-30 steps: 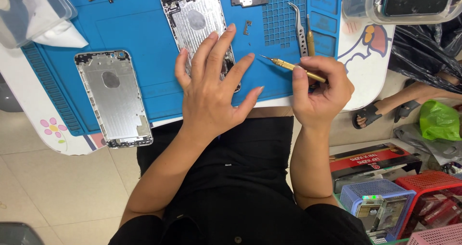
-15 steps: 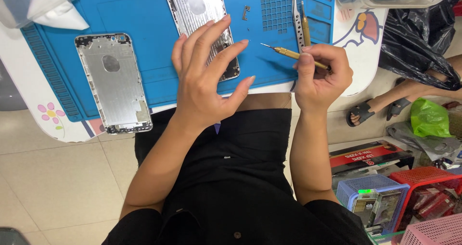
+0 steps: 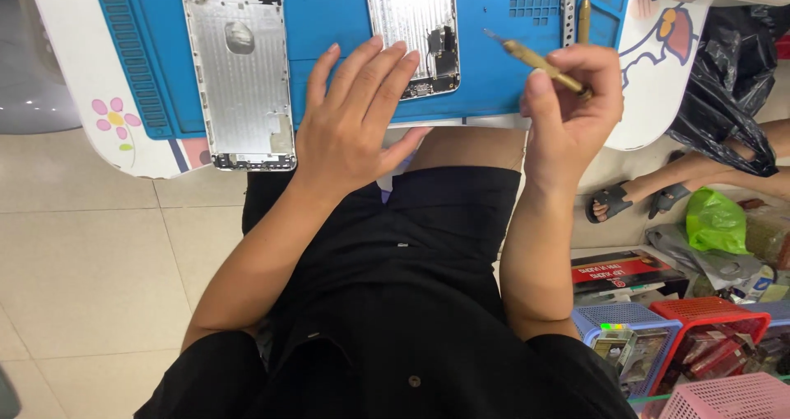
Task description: The recorder is seen disassembling or repairing internal components of a mobile phone.
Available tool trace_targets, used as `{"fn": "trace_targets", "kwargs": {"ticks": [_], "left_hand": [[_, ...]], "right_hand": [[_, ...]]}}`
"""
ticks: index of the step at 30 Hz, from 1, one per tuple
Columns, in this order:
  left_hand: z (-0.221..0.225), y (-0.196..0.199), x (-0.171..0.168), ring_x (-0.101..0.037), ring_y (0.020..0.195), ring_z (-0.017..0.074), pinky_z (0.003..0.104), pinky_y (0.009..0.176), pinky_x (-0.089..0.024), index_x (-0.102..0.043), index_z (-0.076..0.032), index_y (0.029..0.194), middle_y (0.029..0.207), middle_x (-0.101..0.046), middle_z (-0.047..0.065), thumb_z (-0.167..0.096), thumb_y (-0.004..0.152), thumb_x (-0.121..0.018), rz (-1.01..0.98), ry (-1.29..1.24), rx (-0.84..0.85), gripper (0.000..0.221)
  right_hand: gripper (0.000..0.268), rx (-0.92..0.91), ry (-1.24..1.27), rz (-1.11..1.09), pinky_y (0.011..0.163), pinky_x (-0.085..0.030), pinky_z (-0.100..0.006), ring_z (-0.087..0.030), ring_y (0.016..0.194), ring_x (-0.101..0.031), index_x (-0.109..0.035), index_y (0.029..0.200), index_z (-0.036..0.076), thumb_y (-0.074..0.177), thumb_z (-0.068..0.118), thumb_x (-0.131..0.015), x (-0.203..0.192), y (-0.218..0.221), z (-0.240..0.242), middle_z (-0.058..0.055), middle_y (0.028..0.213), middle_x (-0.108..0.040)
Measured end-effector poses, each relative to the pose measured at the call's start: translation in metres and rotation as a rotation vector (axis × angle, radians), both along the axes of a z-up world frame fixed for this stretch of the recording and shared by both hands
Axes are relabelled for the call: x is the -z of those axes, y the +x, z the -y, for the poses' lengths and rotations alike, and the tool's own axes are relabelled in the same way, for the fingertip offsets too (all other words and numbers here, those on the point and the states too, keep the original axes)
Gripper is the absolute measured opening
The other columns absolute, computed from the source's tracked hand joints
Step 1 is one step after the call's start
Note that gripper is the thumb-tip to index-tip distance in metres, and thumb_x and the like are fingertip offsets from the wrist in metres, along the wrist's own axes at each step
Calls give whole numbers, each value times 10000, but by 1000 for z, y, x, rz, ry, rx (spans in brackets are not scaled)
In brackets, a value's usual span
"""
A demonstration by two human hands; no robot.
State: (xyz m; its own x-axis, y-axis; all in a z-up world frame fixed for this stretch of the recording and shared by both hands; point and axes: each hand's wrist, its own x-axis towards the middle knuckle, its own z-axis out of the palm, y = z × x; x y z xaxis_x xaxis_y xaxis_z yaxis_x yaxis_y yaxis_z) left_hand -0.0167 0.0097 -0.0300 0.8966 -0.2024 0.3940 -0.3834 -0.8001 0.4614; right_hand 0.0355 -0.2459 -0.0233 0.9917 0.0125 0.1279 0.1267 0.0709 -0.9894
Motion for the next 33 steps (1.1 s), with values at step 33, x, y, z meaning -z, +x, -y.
{"fn": "trace_targets", "kwargs": {"ticks": [33], "left_hand": [[-2,3,5,-506,1416,299,482,1187,-431,-550,-61,1511,1466,-592,105,-368,887,-911,-18,-92,25,783]], "right_hand": [[441,-131,-315,441,616,-498,-291,-203,759,-602,-526,967,-29,1142,375,-491,32,7,-56,-111,979,-565]]}}
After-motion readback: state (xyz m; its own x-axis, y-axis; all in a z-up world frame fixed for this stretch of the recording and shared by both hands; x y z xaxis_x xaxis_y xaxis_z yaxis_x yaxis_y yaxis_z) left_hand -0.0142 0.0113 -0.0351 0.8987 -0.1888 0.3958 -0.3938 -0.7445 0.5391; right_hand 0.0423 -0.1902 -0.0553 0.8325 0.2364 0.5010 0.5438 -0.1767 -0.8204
